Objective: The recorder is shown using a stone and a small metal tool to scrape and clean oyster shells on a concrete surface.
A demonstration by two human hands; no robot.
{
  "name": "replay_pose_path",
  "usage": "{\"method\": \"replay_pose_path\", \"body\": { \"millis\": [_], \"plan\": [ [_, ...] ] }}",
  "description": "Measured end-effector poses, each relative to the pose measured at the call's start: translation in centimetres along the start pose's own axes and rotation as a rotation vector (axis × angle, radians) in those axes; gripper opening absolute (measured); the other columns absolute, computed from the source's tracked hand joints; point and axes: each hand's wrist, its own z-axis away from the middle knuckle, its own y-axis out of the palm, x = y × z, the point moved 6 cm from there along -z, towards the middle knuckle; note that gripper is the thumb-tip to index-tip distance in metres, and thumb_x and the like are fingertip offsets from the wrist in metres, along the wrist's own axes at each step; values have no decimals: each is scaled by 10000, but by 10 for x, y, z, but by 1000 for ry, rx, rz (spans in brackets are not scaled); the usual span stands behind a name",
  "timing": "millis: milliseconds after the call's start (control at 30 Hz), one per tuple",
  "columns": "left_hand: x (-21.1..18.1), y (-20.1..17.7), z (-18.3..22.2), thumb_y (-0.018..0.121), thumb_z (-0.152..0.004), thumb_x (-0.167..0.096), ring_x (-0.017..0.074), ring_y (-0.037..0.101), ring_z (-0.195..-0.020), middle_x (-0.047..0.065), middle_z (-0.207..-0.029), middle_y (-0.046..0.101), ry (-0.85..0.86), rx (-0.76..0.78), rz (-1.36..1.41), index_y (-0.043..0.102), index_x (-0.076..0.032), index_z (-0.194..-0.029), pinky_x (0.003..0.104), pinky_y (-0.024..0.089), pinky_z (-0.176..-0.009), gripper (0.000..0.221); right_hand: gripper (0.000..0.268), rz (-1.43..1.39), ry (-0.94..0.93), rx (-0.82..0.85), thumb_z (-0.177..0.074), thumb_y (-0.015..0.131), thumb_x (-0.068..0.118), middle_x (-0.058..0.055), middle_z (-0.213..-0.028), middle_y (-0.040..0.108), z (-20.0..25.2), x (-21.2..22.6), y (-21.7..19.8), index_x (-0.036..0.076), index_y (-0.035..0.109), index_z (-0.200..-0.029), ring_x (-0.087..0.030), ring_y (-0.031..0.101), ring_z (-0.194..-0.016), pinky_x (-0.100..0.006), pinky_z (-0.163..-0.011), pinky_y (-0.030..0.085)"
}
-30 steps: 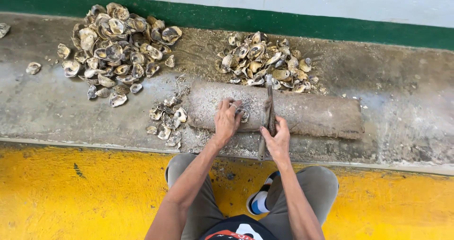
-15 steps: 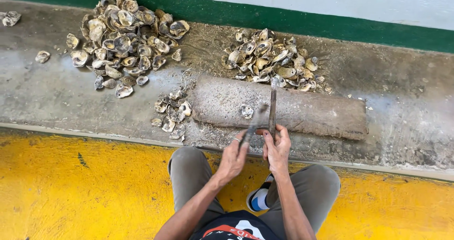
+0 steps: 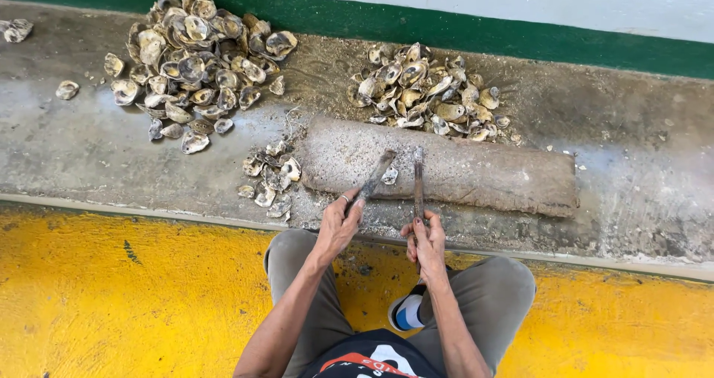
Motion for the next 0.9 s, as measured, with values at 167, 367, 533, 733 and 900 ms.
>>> {"method": "replay_pose_path", "body": {
  "millis": [167,367,533,733,900],
  "plan": [
    [16,10,-8,560,-1014,-274,87,500,-485,19,-638,605,-46,-3,-25,574,34,-1396,282,403,-399,491,325,18,-7,0,-1043,528,225,-110,-800,656,3,-2,0,47,428,-1295,-47,425,-419,-223,-323,340],
    [8,11,-10,553,-1025,-282,101,523,-484,41,-638,633,4,-15,-91,607,25,-1361,304,416,-407,459,379,62,-6,-18,-1043,518,210,-97,-795,658,0,-3,0,45,403,-1365,-49,430,-424,-227,-331,349],
    [-20,5,-6,566,-1031,-294,200,613,-534,137,-646,666,88,-50,-205,628,22,-1337,397,477,-512,444,369,230,-23,-74,-1041,511,169,-73,-746,653,-2,-1,-9,44,413,-1373,-64,421,-407,-240,-326,339],
    [-26,7,-9,578,-1008,-305,348,688,-607,243,-677,688,91,-65,-348,644,11,-1308,484,534,-645,441,359,638,-328,-86,-1027,550,74,-66,-761,662,9,58,-6,29,513,-1381,-81,552,-543,-236,-447,438],
    [-26,10,-9,581,-1016,-306,307,682,-580,202,-686,702,136,-92,-373,641,-1,-1328,470,545,-587,440,532,735,-601,-80,-1017,600,41,-79,-830,708,39,137,30,71,440,-1523,-116,671,-730,-264,-600,533]
  ]
}}
